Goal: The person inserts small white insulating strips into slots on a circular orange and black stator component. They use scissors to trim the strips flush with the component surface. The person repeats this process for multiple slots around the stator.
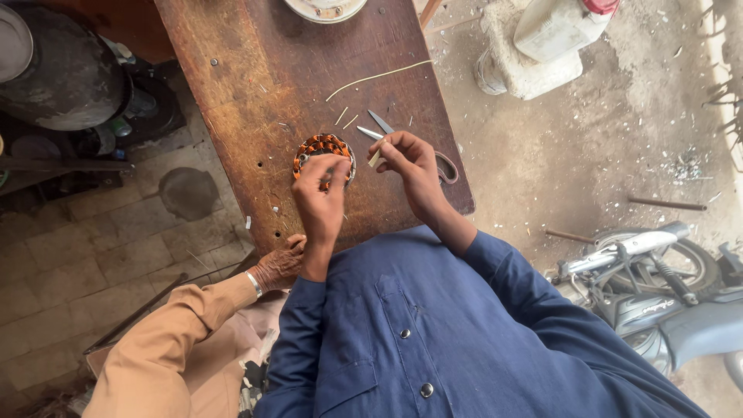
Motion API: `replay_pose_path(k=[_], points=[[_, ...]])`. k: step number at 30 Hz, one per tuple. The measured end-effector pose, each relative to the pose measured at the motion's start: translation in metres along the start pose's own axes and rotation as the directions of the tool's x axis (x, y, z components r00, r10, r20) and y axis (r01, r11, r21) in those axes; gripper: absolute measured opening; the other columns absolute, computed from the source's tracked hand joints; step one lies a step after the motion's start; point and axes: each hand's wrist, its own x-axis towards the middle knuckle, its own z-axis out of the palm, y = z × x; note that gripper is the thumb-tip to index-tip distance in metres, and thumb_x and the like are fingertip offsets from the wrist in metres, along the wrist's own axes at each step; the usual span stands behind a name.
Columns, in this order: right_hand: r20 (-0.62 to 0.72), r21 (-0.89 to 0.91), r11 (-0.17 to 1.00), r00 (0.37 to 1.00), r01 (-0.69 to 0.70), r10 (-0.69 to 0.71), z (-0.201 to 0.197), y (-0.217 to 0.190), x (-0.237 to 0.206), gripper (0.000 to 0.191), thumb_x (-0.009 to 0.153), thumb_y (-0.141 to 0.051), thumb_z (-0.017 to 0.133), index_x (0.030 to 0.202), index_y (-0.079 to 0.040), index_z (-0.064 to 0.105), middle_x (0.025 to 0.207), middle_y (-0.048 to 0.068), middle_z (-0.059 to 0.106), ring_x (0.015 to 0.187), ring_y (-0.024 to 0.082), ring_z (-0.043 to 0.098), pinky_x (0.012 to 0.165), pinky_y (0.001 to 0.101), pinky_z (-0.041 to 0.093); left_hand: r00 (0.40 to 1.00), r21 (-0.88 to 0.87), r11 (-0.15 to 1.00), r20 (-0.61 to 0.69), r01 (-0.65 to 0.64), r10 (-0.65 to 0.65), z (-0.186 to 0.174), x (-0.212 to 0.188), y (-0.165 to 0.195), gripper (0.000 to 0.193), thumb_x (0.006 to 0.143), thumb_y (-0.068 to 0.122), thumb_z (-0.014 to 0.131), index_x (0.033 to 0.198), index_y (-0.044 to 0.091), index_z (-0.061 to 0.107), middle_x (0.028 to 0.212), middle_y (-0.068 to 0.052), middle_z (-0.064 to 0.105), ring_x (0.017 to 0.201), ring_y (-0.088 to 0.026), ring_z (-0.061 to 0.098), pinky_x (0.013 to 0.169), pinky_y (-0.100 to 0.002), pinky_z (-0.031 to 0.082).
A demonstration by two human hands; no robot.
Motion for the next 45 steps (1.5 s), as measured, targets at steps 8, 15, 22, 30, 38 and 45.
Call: replay_pose_path(k=[8,15,22,30,38,45], points=[[-0.019,-0.171,0.985,0.999,0.026,-0.03,0.012,0.004,0.006,0.019,0.102,-0.02,0.067,0.107,-0.002,0.07,0.113,0.005,0.072,0.098,0.009,0.064,0.085,0.0275,0.052,0.991,-0.007,0.993,0.065,0.12,-0.119,0.002,-0.001,0.019,0.014,0.095,0.016,0.076,0.102,0.005,0.079,0.096,-0.004,0.077,0.08,-0.016,0.064,0.063,-0.03,0.047],[-0.026,-0.261,0.964,0.998,0.046,-0.055,0.018,0.004,0.009,0.02,0.102,-0.021,0.069,0.105,-0.002,0.07,0.112,0.003,0.071,0.095,0.007,0.063,0.083,0.0254,0.051,0.993,0.053,0.996,0.088,0.071,-0.076,0.005,0.001,0.015,0.013,0.095,0.015,0.074,0.102,0.004,0.078,0.095,-0.006,0.075,0.087,-0.019,0.065,0.071,-0.033,0.051],[-0.022,-0.221,0.975,0.999,0.032,-0.038,0.019,0.002,0.008,0.022,0.102,-0.022,0.069,0.108,-0.001,0.07,0.107,0.005,0.074,0.093,0.008,0.065,0.083,0.0263,0.052,0.991,0.217,0.975,0.136,-0.041,0.011,0.011,0.002,0.005,0.016,0.099,0.018,0.068,0.1,0.002,0.071,0.097,-0.008,0.071,0.093,-0.026,0.063,0.08,-0.04,0.051],[0.018,-0.12,0.992,1.0,-0.023,0.025,0.021,0.003,0.007,0.023,0.099,-0.017,0.073,0.112,0.002,0.075,0.103,0.007,0.076,0.092,0.01,0.069,0.081,0.0268,0.054,0.99,0.2,0.979,0.142,-0.046,0.017,0.008,0.004,0.003,0.016,0.1,0.019,0.068,0.101,0.003,0.069,0.097,-0.008,0.069,0.091,-0.026,0.062,0.082,-0.041,0.05],[-0.006,-0.044,0.998,0.999,-0.041,0.041,0.011,0.013,0.006,0.019,0.1,-0.014,0.072,0.108,0.003,0.075,0.103,0.008,0.076,0.089,0.01,0.066,0.083,0.0272,0.053,0.994,0.101,0.994,0.106,-0.037,0.027,0.001,0.005,0.004,0.018,0.097,0.021,0.073,0.095,0.004,0.073,0.09,-0.007,0.072,0.083,-0.028,0.064,0.08,-0.042,0.047],[-0.033,0.147,0.988,0.998,-0.047,0.052,0.008,0.02,0.007,0.012,0.102,-0.012,0.069,0.105,0.0,0.071,0.11,0.01,0.074,0.087,0.011,0.064,0.085,0.0286,0.054,0.992,-0.043,0.992,0.061,0.115,-0.113,-0.004,0.001,0.001,0.019,0.099,0.02,0.07,0.094,0.001,0.072,0.082,-0.01,0.074,0.077,-0.024,0.072,0.071,-0.037,0.053]])
